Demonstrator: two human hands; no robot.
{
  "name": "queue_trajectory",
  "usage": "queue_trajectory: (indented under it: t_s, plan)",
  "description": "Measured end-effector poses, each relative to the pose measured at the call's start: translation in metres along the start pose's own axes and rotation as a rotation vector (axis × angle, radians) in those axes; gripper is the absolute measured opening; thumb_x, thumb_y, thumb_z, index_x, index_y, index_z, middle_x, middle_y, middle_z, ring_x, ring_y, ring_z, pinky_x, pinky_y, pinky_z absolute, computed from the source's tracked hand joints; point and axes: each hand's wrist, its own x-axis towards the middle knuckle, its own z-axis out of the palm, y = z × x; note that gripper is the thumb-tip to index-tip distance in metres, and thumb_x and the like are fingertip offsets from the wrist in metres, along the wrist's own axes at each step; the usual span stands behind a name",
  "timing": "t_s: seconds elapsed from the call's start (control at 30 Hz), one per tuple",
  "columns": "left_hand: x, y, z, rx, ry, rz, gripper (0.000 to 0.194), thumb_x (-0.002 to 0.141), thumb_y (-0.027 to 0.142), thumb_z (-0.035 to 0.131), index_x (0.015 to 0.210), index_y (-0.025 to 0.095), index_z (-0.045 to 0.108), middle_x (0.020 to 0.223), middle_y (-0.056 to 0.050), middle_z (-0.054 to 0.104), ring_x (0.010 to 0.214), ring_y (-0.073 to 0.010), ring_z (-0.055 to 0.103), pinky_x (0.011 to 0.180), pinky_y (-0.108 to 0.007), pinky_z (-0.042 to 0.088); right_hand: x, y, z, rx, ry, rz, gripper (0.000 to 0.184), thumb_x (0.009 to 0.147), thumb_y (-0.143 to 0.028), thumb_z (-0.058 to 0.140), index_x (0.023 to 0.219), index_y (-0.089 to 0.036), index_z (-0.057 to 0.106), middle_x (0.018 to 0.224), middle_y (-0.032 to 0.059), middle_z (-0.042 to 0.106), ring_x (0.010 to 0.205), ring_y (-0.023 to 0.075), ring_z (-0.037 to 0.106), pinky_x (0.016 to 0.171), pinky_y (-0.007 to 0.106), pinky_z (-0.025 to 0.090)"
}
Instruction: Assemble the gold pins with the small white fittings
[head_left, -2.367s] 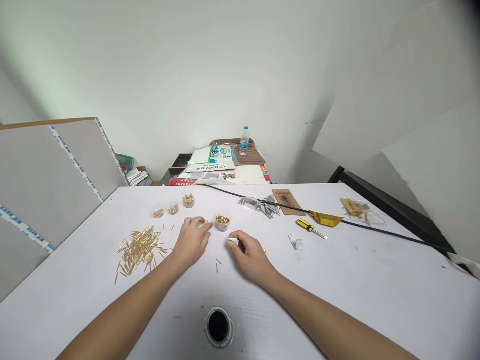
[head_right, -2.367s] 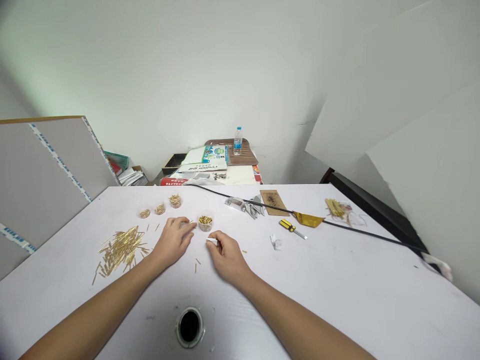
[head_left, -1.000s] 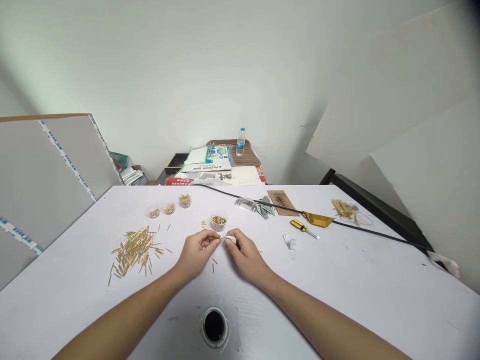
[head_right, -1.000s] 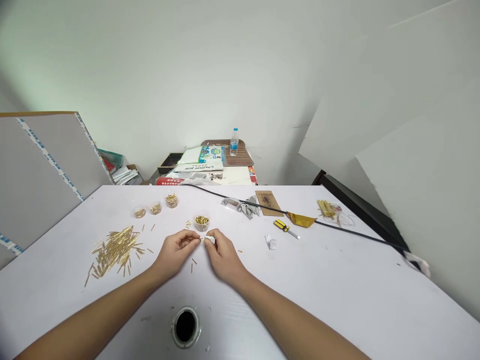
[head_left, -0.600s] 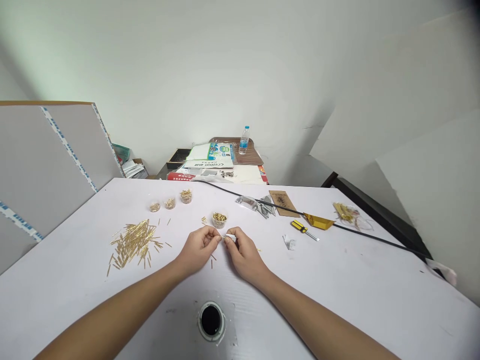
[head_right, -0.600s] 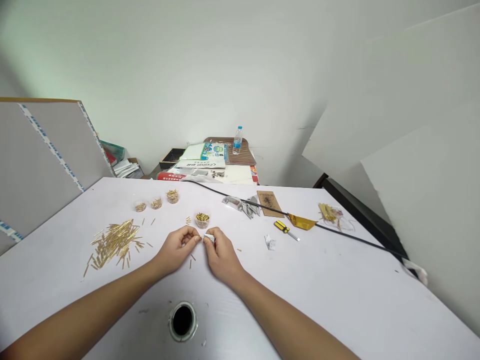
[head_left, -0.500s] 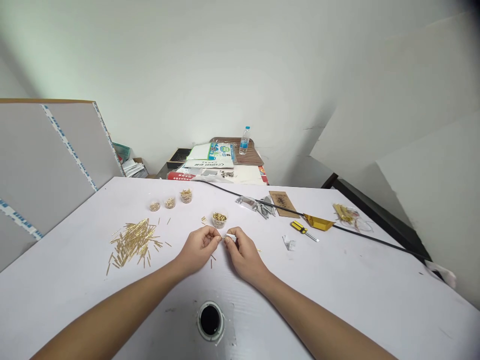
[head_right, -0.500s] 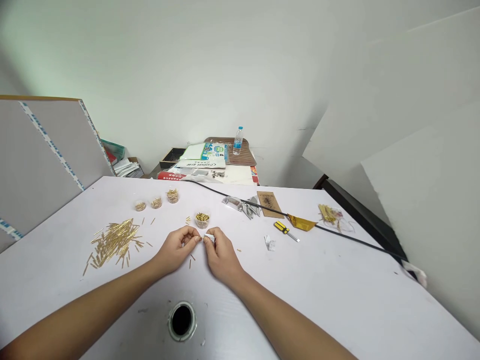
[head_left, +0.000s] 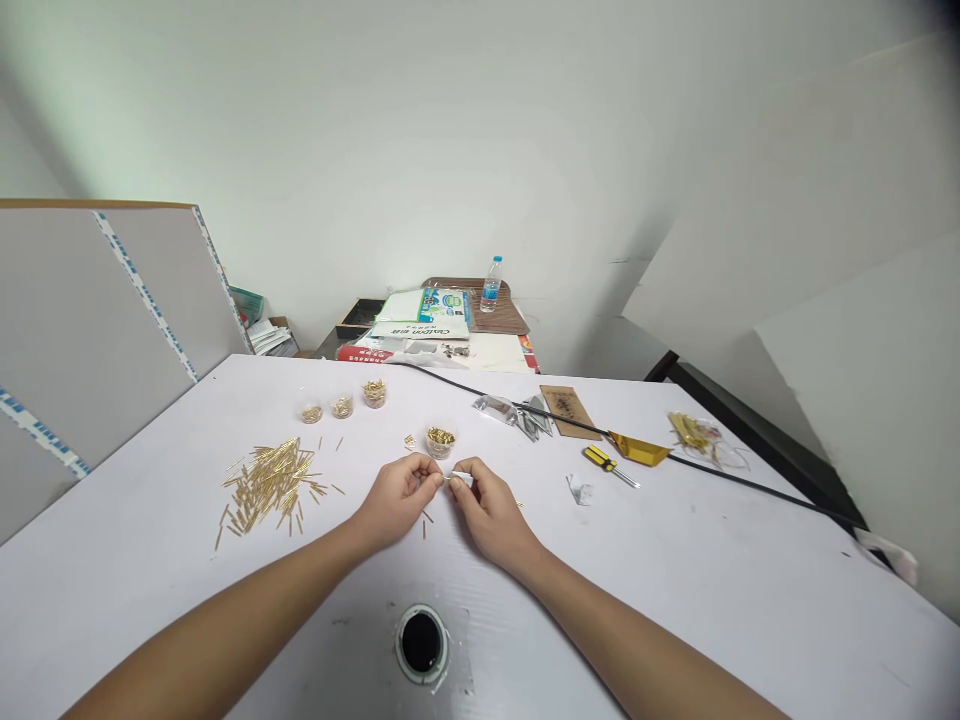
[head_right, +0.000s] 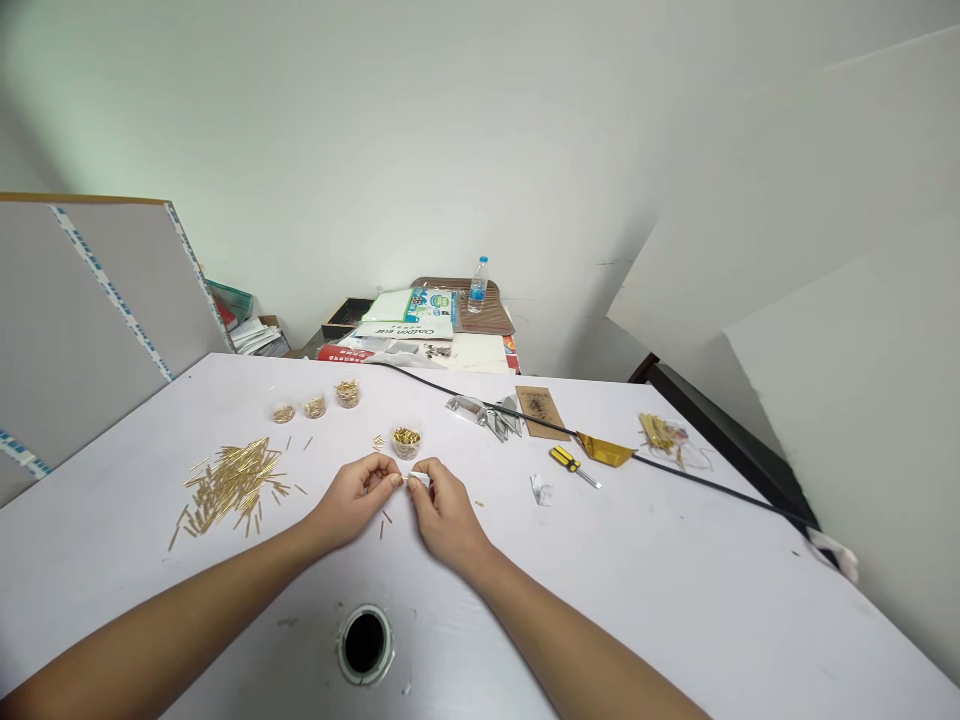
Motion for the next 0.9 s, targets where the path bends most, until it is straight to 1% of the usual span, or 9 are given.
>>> queue_trajectory:
  t_s: [0.33, 0.5, 0.57, 0.73, 0.83, 0.9]
  plan:
    - [-0.001, 0.002, 0.001, 0.001, 0.017, 0.015, 0.024, 0.091, 0.039, 0.057, 0.087, 0.016, 0.061, 0.073, 0.002, 0.055, 0.062, -0.0114, 0.044, 0.059, -0.024, 0.036, 0.0, 0.0, 0.001, -0.018, 0.001, 0.012, 0.025, 0.096, -0.042, 0.046, 0.093, -0.02, 0.057, 0.077, 0.0016, 0.062, 0.065, 0.018, 0.051, 0.061, 0.03, 0.04]
    - [-0.002, -0.001, 0.002, 0.049, 0.07, 0.077, 0.021, 0.092, 0.036, 0.057, 0.087, 0.016, 0.063, 0.071, 0.001, 0.055, 0.062, -0.0117, 0.045, 0.06, -0.024, 0.038, -0.001, -0.003, 0.003, -0.006, 0.019, 0.017, 0.026, 0.096, -0.043, 0.046, 0.09, -0.02, 0.057, 0.073, 0.0005, 0.06, 0.061, 0.0173, 0.049, 0.059, 0.03, 0.039]
    - [-0.002, -0.002, 0.003, 0.055, 0.087, 0.097, 0.02, 0.092, 0.034, 0.058, 0.087, 0.016, 0.064, 0.073, 0.0, 0.058, 0.064, -0.0123, 0.049, 0.061, -0.024, 0.04, -0.001, -0.004, 0.004, 0.015, 0.028, 0.033, 0.025, 0.096, -0.043, 0.047, 0.09, -0.021, 0.057, 0.071, 0.0001, 0.06, 0.06, 0.0173, 0.049, 0.059, 0.03, 0.039]
    - [-0.003, -0.001, 0.005, -0.051, 0.105, 0.12, 0.02, 0.094, 0.034, 0.058, 0.087, 0.016, 0.064, 0.082, -0.004, 0.068, 0.074, -0.0158, 0.063, 0.071, -0.027, 0.048, -0.002, -0.003, 0.01, 0.213, 0.02, 0.089, 0.032, 0.096, -0.053, 0.049, 0.091, -0.021, 0.053, 0.07, 0.0005, 0.064, 0.065, 0.0185, 0.057, 0.064, 0.031, 0.044]
    - [-0.004, 0.0, 0.007, -0.114, 0.106, 0.109, 0.022, 0.094, 0.036, 0.058, 0.087, 0.016, 0.063, 0.078, -0.004, 0.068, 0.071, -0.016, 0.064, 0.07, -0.027, 0.05, -0.001, 0.0, 0.015, 0.336, 0.004, 0.089, 0.038, 0.095, -0.059, 0.051, 0.091, -0.021, 0.052, 0.07, 0.0005, 0.063, 0.067, 0.0186, 0.059, 0.067, 0.031, 0.047]
    - [-0.004, 0.001, 0.007, -0.151, 0.095, 0.096, 0.023, 0.094, 0.037, 0.058, 0.088, 0.016, 0.063, 0.076, -0.004, 0.068, 0.069, -0.0161, 0.065, 0.069, -0.027, 0.05, -0.001, 0.001, 0.016, 0.378, -0.003, 0.086, 0.04, 0.094, -0.061, 0.052, 0.091, -0.021, 0.052, 0.07, 0.0004, 0.062, 0.068, 0.0185, 0.059, 0.068, 0.032, 0.047]
